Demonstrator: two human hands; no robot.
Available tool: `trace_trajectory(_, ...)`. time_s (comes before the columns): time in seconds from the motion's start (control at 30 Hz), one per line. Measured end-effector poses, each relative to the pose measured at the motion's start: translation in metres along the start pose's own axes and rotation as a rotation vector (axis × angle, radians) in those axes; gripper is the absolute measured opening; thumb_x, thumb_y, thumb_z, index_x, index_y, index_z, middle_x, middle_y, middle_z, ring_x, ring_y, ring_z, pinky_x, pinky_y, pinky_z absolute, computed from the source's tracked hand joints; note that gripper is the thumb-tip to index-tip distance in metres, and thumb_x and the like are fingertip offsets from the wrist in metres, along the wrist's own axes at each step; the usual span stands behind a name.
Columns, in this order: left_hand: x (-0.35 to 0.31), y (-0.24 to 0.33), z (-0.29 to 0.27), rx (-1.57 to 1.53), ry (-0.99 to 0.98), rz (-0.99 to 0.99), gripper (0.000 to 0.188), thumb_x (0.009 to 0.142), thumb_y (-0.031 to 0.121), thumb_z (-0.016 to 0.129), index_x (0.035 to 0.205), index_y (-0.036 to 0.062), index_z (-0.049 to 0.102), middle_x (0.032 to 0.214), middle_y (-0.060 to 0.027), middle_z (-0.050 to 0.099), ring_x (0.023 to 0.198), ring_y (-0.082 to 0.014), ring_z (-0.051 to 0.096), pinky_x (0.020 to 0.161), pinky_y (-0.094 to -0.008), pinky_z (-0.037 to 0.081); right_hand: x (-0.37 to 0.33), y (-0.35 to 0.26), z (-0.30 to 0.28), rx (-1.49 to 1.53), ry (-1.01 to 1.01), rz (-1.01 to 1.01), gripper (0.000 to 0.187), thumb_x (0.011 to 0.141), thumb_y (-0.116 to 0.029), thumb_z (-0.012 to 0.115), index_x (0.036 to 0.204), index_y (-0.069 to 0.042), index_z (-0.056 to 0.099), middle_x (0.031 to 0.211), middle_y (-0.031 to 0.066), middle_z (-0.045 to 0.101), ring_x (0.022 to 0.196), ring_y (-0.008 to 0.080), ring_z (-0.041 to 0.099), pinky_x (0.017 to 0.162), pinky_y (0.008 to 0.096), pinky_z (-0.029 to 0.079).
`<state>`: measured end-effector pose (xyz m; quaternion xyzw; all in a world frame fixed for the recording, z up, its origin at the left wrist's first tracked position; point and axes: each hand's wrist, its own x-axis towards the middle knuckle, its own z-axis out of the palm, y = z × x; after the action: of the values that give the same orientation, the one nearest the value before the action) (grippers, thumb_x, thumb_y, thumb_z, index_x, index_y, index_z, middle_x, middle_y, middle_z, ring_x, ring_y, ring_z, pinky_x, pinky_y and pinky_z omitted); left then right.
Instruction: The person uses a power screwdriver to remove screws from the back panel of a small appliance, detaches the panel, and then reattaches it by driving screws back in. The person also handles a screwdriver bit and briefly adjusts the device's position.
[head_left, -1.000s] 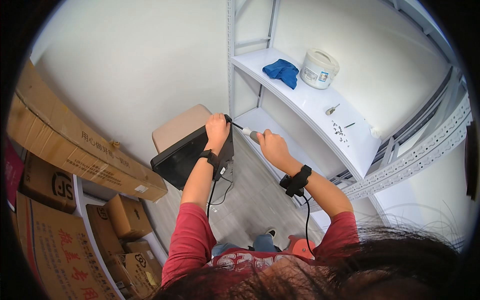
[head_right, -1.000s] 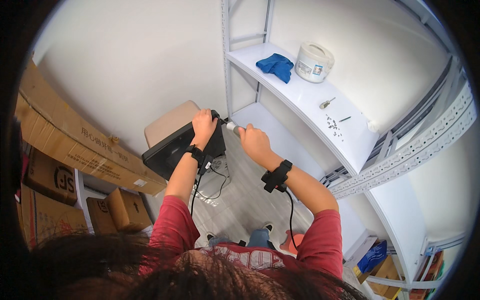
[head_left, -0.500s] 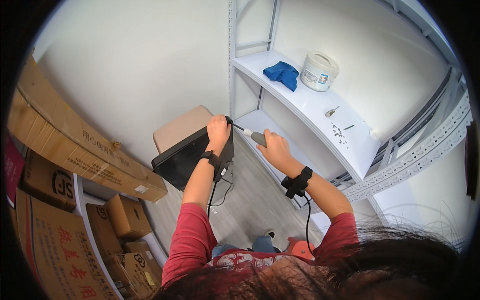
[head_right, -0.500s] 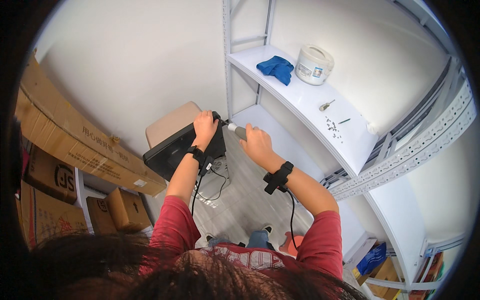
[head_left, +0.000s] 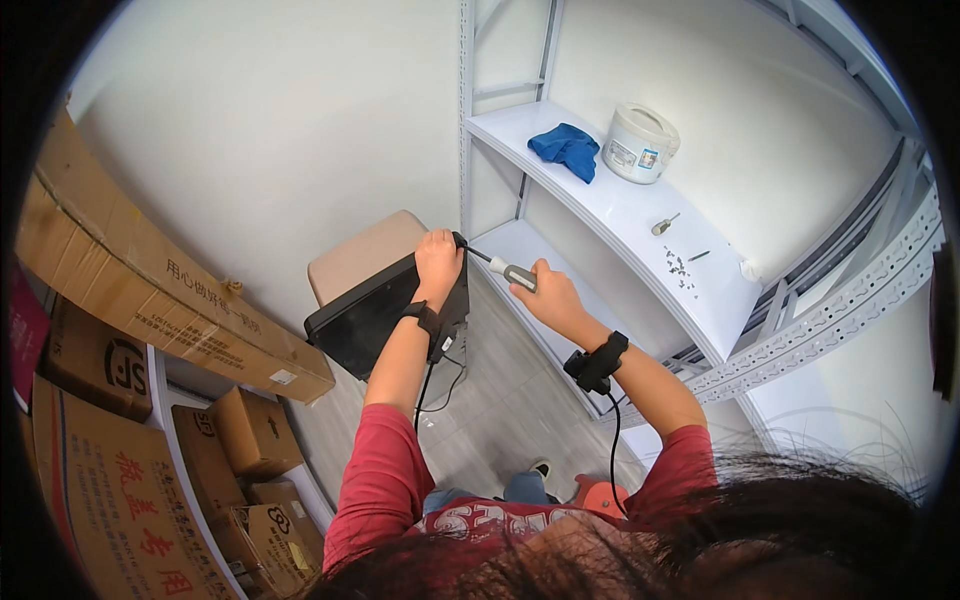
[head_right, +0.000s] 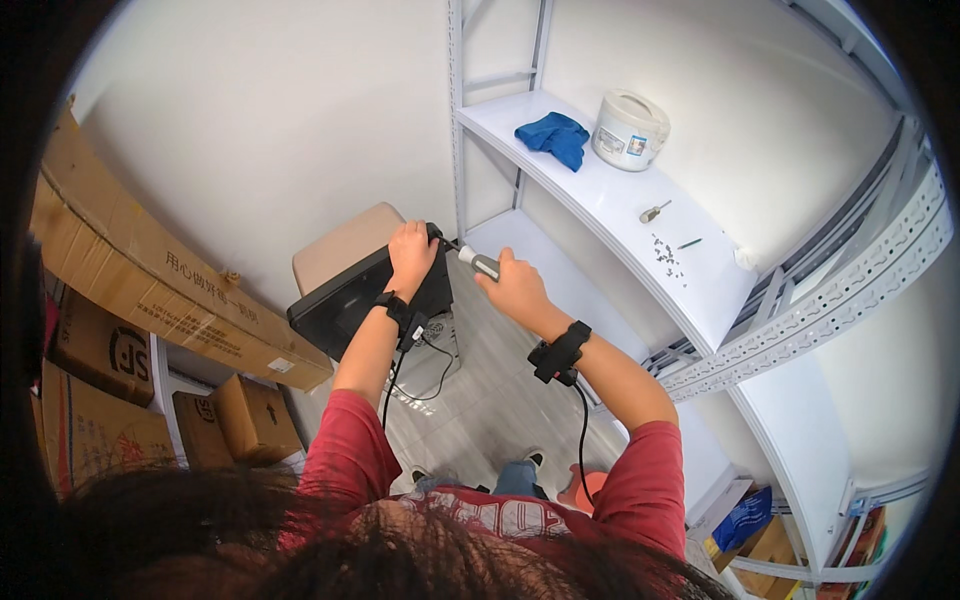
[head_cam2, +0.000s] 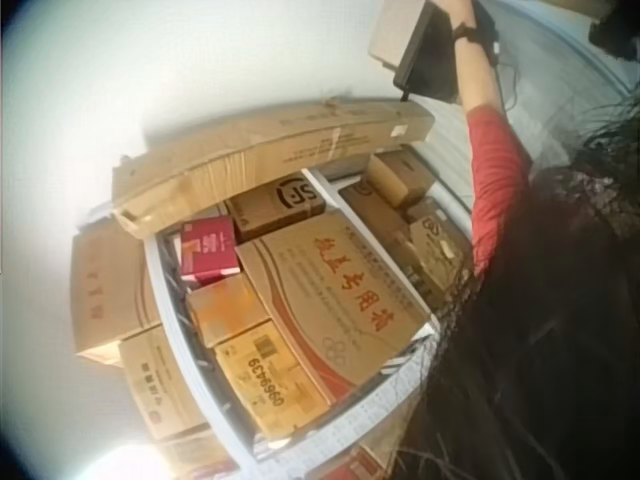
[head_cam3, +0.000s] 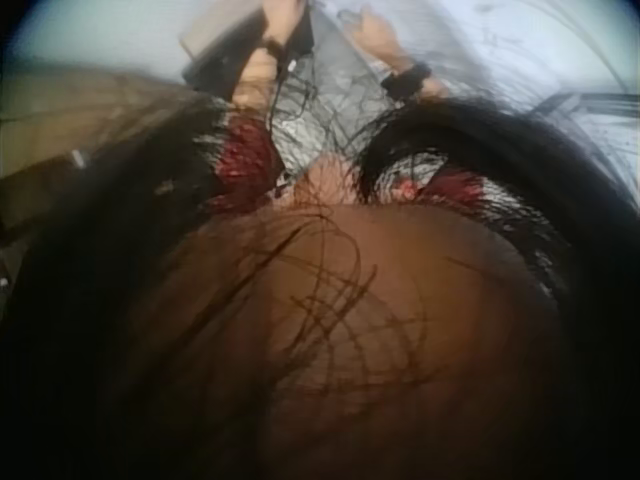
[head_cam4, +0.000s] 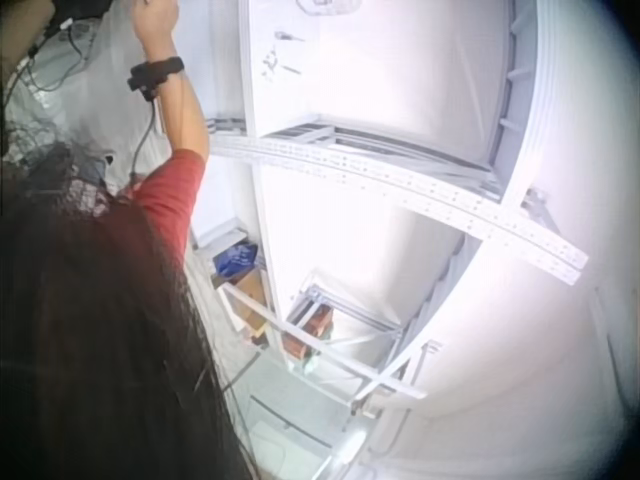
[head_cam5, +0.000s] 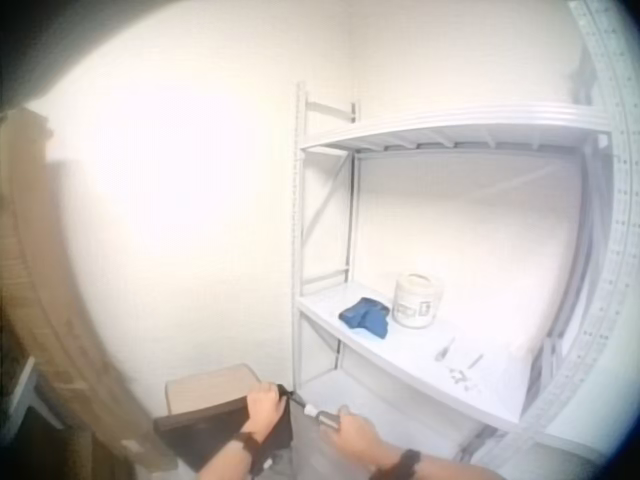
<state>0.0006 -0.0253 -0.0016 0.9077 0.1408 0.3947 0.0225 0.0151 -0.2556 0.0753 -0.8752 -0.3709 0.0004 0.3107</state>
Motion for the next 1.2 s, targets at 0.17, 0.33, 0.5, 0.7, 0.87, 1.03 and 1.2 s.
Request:
trace_trajectory(0.17, -0.001, 0.001, -0.002, 0.005, -0.014, 0.002, 0.026, 0.064, 0.019, 0.076, 0.079, 0.004, 0.059, 0.078, -0.0096, 0.057, 0.078, -0.0279, 0.058, 0.066, -0.0386, 0.048, 0.0, -0.009, -0.005, 0.009, 0.007, 0.062, 0.046, 0.082, -0.039, 0.062, 0.083, 0.007, 0.055, 0.064, 0.024, 0.06, 0.062, 0.0401, 0.062, 0.056, 0.0444, 0.049)
trace_trajectory(0.33, -0.001, 0.002, -0.003, -0.003, -0.011, 0.002, 0.027, 0.064, 0.018, 0.076, 0.079, 0.0041, 0.059, 0.078, -0.0096, 0.057, 0.078, -0.028, 0.058, 0.066, -0.0389, 0.048, 0.0, -0.009, -0.006, 0.049, -0.025, 0.159, 0.053, 0.085, -0.044, 0.056, 0.082, 0.009, 0.06, 0.067, 0.0267, 0.061, 0.064, 0.041, 0.062, 0.059, 0.0449, 0.049)
trace_trajectory(0.5, -0.002, 0.002, -0.002, -0.013, -0.011, 0.006, 0.028, 0.064, 0.019, 0.076, 0.08, 0.0039, 0.058, 0.078, -0.0101, 0.057, 0.077, -0.0286, 0.058, 0.065, -0.0401, 0.048, -0.001, -0.006, -0.003, 0.056, -0.019, 0.172, 0.054, 0.087, -0.045, 0.054, 0.084, 0.009, 0.061, 0.067, 0.0269, 0.061, 0.066, 0.0416, 0.062, 0.06, 0.0459, 0.049)
trace_trajectory(0.7, -0.002, 0.003, -0.003, -0.015, -0.015, 0.004, 0.028, 0.065, 0.019, 0.075, 0.08, 0.0039, 0.059, 0.079, -0.01, 0.057, 0.078, -0.0286, 0.058, 0.066, -0.0396, 0.049, -0.004, -0.009, -0.002, 0.021, -0.002, 0.148, 0.052, 0.088, -0.044, 0.054, 0.084, 0.008, 0.057, 0.066, 0.026, 0.061, 0.064, 0.0421, 0.062, 0.058, 0.0467, 0.048)
trace_trajectory(0.87, -0.003, 0.002, -0.003, -0.011, -0.025, 0.009, 0.028, 0.065, 0.019, 0.075, 0.082, 0.0038, 0.059, 0.08, -0.0101, 0.058, 0.08, -0.0285, 0.059, 0.067, -0.0395, 0.049, -0.01, -0.012, 0.0, -0.032, 0.024, 0.073, 0.048, 0.088, -0.041, 0.056, 0.085, 0.006, 0.055, 0.064, 0.0249, 0.061, 0.061, 0.0417, 0.061, 0.056, 0.0475, 0.048)
trace_trajectory(1.03, -0.002, 0.003, -0.003, -0.016, -0.04, -0.004, 0.028, 0.066, 0.019, 0.075, 0.083, 0.0039, 0.059, 0.08, -0.0102, 0.058, 0.08, -0.0285, 0.059, 0.067, -0.0396, 0.049, -0.009, -0.008, 0.002, -0.026, 0.023, 0.076, 0.046, 0.087, -0.041, 0.056, 0.086, 0.005, 0.052, 0.062, 0.0229, 0.06, 0.06, 0.0414, 0.061, 0.055, 0.0472, 0.048)
trace_trajectory(1.2, -0.003, -0.002, -0.001, -0.005, -0.032, 0.005, 0.027, 0.066, 0.018, 0.075, 0.082, 0.0039, 0.059, 0.08, -0.0101, 0.058, 0.08, -0.0286, 0.059, 0.066, -0.0399, 0.049, -0.014, -0.015, -0.006, 0.008, -0.019, -0.018, 0.046, 0.082, -0.039, 0.065, 0.089, 0.003, 0.048, 0.064, 0.0203, 0.059, 0.062, 0.036, 0.061, 0.056, 0.0414, 0.046)
